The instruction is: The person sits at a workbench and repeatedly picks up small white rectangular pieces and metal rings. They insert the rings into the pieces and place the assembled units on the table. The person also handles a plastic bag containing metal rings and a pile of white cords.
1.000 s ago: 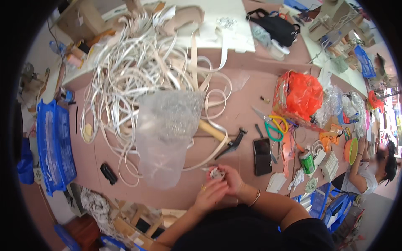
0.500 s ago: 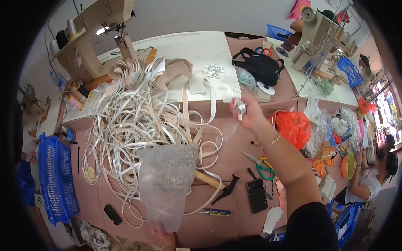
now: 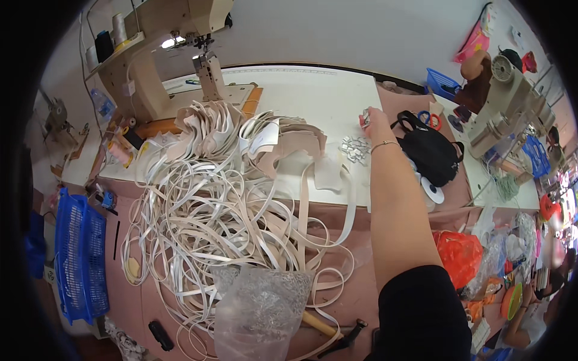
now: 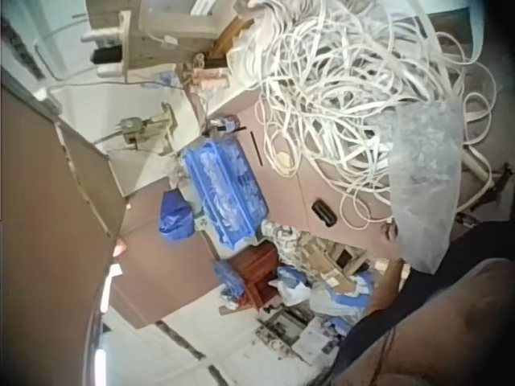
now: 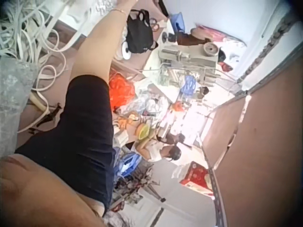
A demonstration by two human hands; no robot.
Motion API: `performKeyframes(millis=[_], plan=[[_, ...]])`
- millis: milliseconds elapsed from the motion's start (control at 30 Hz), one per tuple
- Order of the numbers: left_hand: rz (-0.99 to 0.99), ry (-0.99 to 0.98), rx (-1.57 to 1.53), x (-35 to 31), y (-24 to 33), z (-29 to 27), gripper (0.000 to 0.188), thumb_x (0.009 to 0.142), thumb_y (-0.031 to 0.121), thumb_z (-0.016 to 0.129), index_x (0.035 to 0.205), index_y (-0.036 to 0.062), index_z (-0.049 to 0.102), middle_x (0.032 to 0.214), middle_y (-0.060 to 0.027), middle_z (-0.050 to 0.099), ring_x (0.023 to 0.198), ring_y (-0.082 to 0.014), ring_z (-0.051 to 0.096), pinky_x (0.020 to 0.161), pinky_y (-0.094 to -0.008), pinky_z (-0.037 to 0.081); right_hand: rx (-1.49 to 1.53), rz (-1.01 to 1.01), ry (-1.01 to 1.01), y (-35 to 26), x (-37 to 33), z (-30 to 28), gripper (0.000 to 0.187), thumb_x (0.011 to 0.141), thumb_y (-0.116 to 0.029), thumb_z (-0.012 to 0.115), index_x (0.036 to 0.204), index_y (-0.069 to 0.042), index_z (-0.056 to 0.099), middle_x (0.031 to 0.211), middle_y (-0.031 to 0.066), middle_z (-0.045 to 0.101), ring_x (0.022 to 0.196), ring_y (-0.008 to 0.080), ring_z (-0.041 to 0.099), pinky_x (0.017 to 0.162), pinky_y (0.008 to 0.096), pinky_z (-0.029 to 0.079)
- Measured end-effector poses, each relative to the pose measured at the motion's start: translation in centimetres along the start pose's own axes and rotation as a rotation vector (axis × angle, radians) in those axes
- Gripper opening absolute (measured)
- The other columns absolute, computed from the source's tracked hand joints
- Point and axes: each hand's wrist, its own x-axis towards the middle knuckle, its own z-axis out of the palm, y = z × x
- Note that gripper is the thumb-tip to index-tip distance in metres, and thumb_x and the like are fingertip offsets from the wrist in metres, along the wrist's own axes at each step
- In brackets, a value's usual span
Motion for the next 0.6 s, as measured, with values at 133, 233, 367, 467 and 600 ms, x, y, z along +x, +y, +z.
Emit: performKeyframes(millis=[133, 233, 367, 467, 600], plan=[[0.009, 0.037, 0.058, 1.0, 0.3, 0.9, 0.027, 0.085, 0.015, 0.053, 0.108, 0.0009, 0.046, 0.108, -0.012, 0.045, 0.094, -0.0219, 0.05, 0.077, -0.0337, 0.044, -0.124, -0.073, 0.034, 1.0, 3.7, 0.9, 0.018, 0.083, -0.014, 0.055, 0.097, -0.006, 0.048, 0.094, 0.0077, 0.049, 0.069, 0.0213, 0.053, 0.049, 0.0271, 0.047], [0.005, 0.063, 0.086, 1.2, 0.3, 1.5, 0.029, 0.085, 0.015, 0.054, 0.109, 0.0015, 0.044, 0.111, -0.0113, 0.043, 0.095, -0.0218, 0.05, 0.078, -0.0336, 0.044, -0.273, -0.081, 0.012, 1.0, 3.7, 2.4, 0.026, 0.082, -0.019, 0.056, 0.102, -0.004, 0.049, 0.1, 0.0094, 0.05, 0.075, 0.0234, 0.053, 0.053, 0.0349, 0.047], [0.028, 0.093, 0.109, 1.6, 0.5, 2.0, 0.032, 0.085, 0.015, 0.054, 0.112, 0.0023, 0.041, 0.115, -0.0104, 0.04, 0.096, -0.0217, 0.05, 0.079, -0.0334, 0.044, -0.478, -0.1, 0.004, -1.1, 0.1, 4.5, 0.037, 0.085, -0.026, 0.051, 0.115, -0.004, 0.044, 0.114, 0.012, 0.042, 0.106, 0.0285, 0.041, 0.081, 0.0484, 0.039], [0.065, 0.118, 0.122, 1.6, 0.6, 2.1, 0.035, 0.085, 0.015, 0.055, 0.114, 0.003, 0.039, 0.118, -0.0097, 0.038, 0.097, -0.0216, 0.05, 0.08, -0.0333, 0.044, -0.546, -0.092, -0.023, -2.9, -0.6, 4.3, 0.044, 0.084, -0.026, 0.05, 0.121, -0.004, 0.041, 0.128, 0.0139, 0.034, 0.125, 0.0312, 0.025, 0.095, 0.0528, 0.027], [0.144, 0.153, 0.142, 1.1, 0.4, 2.1, 0.038, 0.085, 0.015, 0.055, 0.116, 0.0038, 0.037, 0.122, -0.0088, 0.035, 0.098, -0.0214, 0.05, 0.081, -0.0331, 0.044, -0.453, -0.219, -0.055, -4.0, -0.2, 1.0, 0.045, 0.082, -0.027, 0.05, 0.12, -0.003, 0.043, 0.126, 0.0138, 0.038, 0.126, 0.0296, 0.026, 0.098, 0.0469, 0.027]])
